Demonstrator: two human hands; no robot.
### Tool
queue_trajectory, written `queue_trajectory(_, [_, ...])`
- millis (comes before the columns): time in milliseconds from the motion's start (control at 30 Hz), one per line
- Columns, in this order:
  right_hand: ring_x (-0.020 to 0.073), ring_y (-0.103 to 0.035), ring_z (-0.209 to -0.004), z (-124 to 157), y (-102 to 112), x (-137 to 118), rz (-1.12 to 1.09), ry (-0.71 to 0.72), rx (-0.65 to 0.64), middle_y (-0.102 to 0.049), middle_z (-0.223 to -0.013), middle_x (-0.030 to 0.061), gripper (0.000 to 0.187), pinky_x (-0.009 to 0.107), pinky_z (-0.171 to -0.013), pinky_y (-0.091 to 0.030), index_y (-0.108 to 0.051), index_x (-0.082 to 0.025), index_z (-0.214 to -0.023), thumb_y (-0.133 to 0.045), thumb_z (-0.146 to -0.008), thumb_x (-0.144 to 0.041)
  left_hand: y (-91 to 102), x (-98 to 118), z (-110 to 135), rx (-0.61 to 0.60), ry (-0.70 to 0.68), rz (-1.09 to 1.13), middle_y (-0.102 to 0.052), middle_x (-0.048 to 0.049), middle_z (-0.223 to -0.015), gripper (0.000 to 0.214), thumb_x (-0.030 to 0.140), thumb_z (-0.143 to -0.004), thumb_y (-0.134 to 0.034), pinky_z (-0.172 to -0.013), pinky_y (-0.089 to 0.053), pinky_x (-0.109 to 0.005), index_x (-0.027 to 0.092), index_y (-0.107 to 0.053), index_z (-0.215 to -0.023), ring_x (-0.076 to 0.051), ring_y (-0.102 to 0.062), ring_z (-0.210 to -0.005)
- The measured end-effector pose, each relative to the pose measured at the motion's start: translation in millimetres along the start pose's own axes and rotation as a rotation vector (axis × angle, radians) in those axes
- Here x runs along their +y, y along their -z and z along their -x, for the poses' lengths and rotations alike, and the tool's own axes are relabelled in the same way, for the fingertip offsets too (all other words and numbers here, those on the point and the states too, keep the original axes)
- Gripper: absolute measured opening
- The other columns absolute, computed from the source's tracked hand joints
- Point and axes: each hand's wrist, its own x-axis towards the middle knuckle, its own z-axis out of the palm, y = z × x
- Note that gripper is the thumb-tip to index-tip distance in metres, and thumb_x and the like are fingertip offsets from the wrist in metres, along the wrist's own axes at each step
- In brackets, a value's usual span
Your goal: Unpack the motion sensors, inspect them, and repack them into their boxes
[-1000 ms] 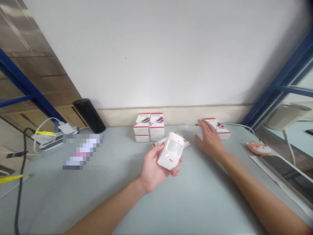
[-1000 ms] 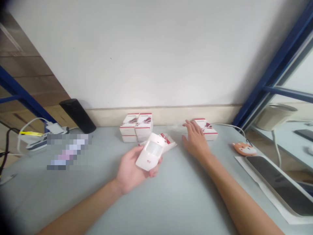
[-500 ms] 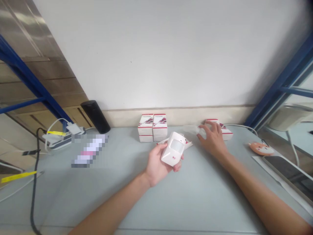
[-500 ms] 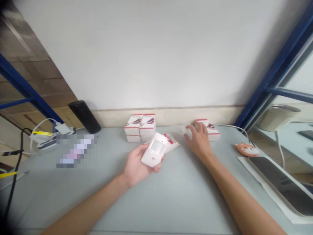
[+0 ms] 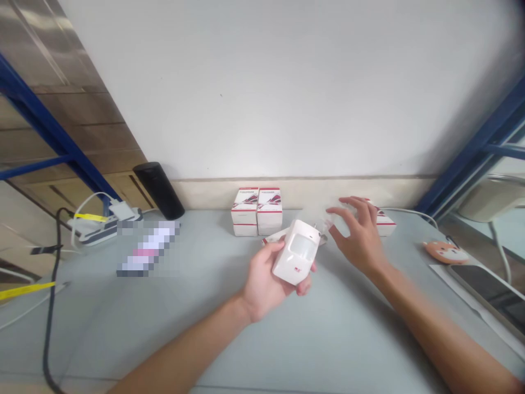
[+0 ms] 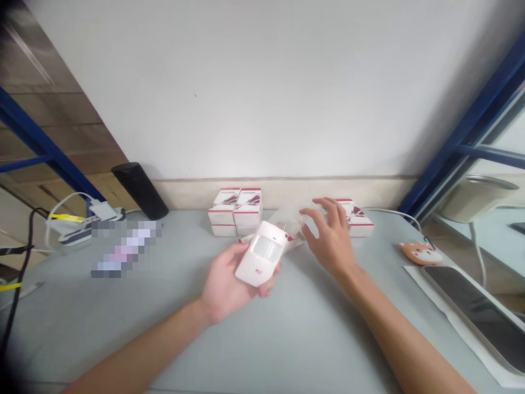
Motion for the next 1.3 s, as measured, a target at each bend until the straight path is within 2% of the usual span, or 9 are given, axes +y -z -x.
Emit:
queue_trajectory(300, [0.0374,-0.046,-0.14,-2,7,-17,-0.025,-0.02,-0.008,-0.054,-0.142,0.0107,0.031,0.061,-0.112,-0.043,-0.064,-0.033,-0.123,-0.063,-0.095,-0.019,4.5,3,-4,0.007,-0.025,-0.017,-0.07,-0.0153,-0.089,0.042,0.041,-0.1,-0.036,-0.064,-0.04,-0.035,0.012,-0.066,-0.107,-0.021,-0.06,-0.056])
queue_trajectory(400, [0.0377,-0.046,-0.141,-1,7,-22,-0.048,-0.023,-0.028,-0.054,-0.143,0.0102,0.033,0.061,-0.113,-0.043,-0.065,-0.034,-0.124,-0.062,-0.095,-0.019,12.4,1,-7,-0.018,-0.013,-0.043,-0.072,-0.0152,-0.09,0.043,0.043,-0.101,-0.037,-0.064,-0.042,-0.036,0.013,-0.063,-0.119,-0.022,-0.063,-0.056])
queue_trajectory(533, [0.0365,-0.045,-0.141,-1,7,-25,-0.053,0.019,-0.028,-0.054,-0.143,0.0106,0.03,0.059,-0.114,-0.043,-0.064,-0.033,-0.125,-0.061,-0.097,-0.021,18.7,-1,-8,-0.055,0.003,-0.104,-0.074,-0.0123,-0.095,0.062,0.049,-0.104,-0.035,-0.061,-0.046,-0.036,0.023,-0.033,-0.161,-0.024,-0.067,-0.056])
queue_trajectory(700, [0.0352,-0.045,-0.141,-2,9,-26,-0.061,0.039,-0.015,-0.054,-0.143,0.0108,0.027,0.057,-0.114,-0.044,-0.064,-0.031,-0.123,-0.06,-0.099,-0.02,17.0,0,-7,-0.119,0.034,-0.165,-0.076,-0.0125,-0.103,0.071,0.053,-0.107,-0.027,-0.056,-0.05,-0.034,0.034,0.005,-0.168,-0.027,-0.074,-0.06])
queue_trajectory(800, [0.0345,-0.047,-0.139,-2,9,-27,-0.091,0.027,0.014,-0.055,-0.142,0.0096,0.027,0.056,-0.113,-0.044,-0.065,-0.032,-0.121,-0.06,-0.098,-0.019,12.4,2,-5,-0.128,0.039,-0.189,-0.075,-0.0158,-0.117,0.073,0.056,-0.108,-0.029,-0.062,-0.053,-0.036,0.042,0.012,-0.166,-0.03,-0.079,-0.071])
queue_trajectory(900, [0.0342,-0.048,-0.138,-3,11,-30,-0.121,-0.018,0.044,-0.056,-0.142,0.0087,0.027,0.057,-0.114,-0.042,-0.065,-0.033,-0.12,-0.061,-0.097,-0.02,8.0,3,-3,-0.128,0.02,-0.184,-0.071,-0.0187,-0.13,0.071,0.058,-0.107,-0.036,-0.07,-0.055,-0.04,0.044,0.001,-0.166,-0.033,-0.08,-0.083])
queue_trajectory(1033, [0.036,-0.048,-0.14,-4,14,-38,-0.198,-0.16,0.069,-0.054,-0.143,0.0107,0.032,0.061,-0.117,-0.038,-0.06,-0.034,-0.129,-0.062,-0.098,-0.027,5.8,3,-1,-0.127,-0.024,-0.163,-0.069,-0.0197,-0.136,0.063,0.056,-0.107,-0.042,-0.08,-0.055,-0.044,0.04,-0.023,-0.164,-0.035,-0.079,-0.094])
queue_trajectory(1133, [0.0327,-0.057,-0.129,-3,12,-43,-0.485,-0.383,0.098,-0.053,-0.142,0.0128,0.038,0.055,-0.107,-0.05,-0.051,-0.032,-0.136,-0.06,-0.099,-0.039,5.7,3,-2,-0.12,-0.048,-0.171,-0.068,-0.02,-0.136,0.059,0.054,-0.107,-0.041,-0.083,-0.054,-0.046,0.039,-0.026,-0.162,-0.036,-0.079,-0.097])
queue_trajectory(1300, [0.0228,-0.069,-0.1,0,7,-51,-1.114,-0.778,-0.161,-0.063,-0.131,0.0078,0.048,0.041,-0.087,-0.059,-0.042,-0.033,-0.136,-0.054,-0.1,-0.063,4.2,5,-3,-0.1,-0.099,-0.195,-0.069,-0.0191,-0.135,0.056,0.051,-0.108,-0.043,-0.084,-0.052,-0.045,0.037,-0.032,-0.161,-0.036,-0.078,-0.098])
